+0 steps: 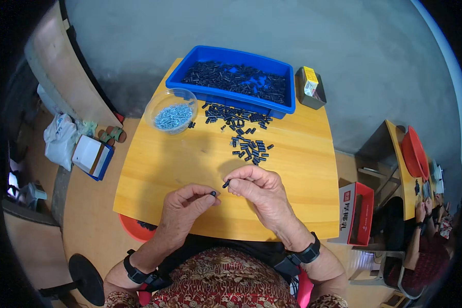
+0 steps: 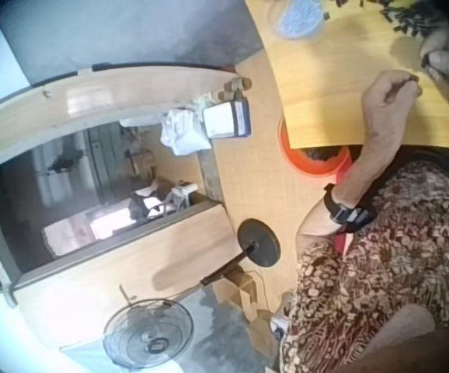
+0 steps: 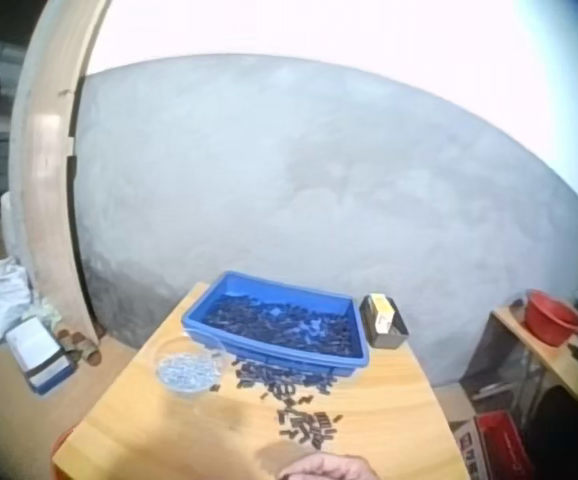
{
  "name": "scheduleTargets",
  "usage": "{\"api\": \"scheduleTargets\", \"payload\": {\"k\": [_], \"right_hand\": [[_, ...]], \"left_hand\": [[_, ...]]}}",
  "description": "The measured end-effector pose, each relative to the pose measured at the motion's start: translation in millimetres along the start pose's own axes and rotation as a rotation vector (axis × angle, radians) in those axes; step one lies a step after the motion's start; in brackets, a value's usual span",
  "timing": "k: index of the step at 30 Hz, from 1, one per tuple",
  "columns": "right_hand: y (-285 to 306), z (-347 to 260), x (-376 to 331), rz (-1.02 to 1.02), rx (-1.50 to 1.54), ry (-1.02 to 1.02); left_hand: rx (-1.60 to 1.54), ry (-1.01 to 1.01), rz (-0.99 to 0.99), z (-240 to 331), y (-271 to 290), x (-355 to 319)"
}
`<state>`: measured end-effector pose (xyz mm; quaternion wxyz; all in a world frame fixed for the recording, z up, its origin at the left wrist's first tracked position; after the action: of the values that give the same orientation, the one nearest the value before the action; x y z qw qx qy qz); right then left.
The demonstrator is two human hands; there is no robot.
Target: The person picks up a black plastic piece and a metal screw, fits the screw into the plastic piece, and places the assembled unit into a red bucket. This process is repeated multiple times.
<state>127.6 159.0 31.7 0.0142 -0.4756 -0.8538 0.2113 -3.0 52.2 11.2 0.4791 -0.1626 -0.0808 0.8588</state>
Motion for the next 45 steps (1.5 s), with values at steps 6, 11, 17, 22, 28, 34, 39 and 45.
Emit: {"api": "scheduleTargets", "payload": {"k": [6,11,17,22,28,34,39,45], "right_hand": [[7,-6,-9,0.006,-0.165,0.133],[11,-11,-12,-0.001,-0.206,0.248],[11,-15,-16,0.013,-0.299,0.282],[9,-17,-16,-0.002,-0.359,0.332],[8,-16,-16,0.006,-0.388,0.334],[11,-15,-17,0.037,-0.429,0.338],[9,-16,-19,0.040,-0.505,0.474],[6,-18,-22,0.072,-0.569,0.555]], "left_hand": [[0.095,0.007,-0.017,1,-13,-2],[0.114,-0.016,-0.086,2,-23,-1],[0.129,-0.004,-0.090,0,-24,-1],[0.122,-0.021,-0.098,0,-22,-1],[0.108,0.017,-0.115,-2,-21,-1],[0.060,0.030,-0.121,-5,-22,-1],[0.029,0.069,-0.114,-7,-22,-1],[-0.004,0.070,-0.103,-7,-22,-1]]}}
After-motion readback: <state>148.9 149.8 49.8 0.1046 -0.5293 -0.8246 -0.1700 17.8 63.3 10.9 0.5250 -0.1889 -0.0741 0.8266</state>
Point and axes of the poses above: each hand's wrist, its own x-axis towards the middle knuckle, its own y-axis out of the back of the hand, z = x × y, the point moved 5 cm from there along x, towards the middle knuckle, and after that the axes turned 14 degrees about z, right-handed, at the moved point
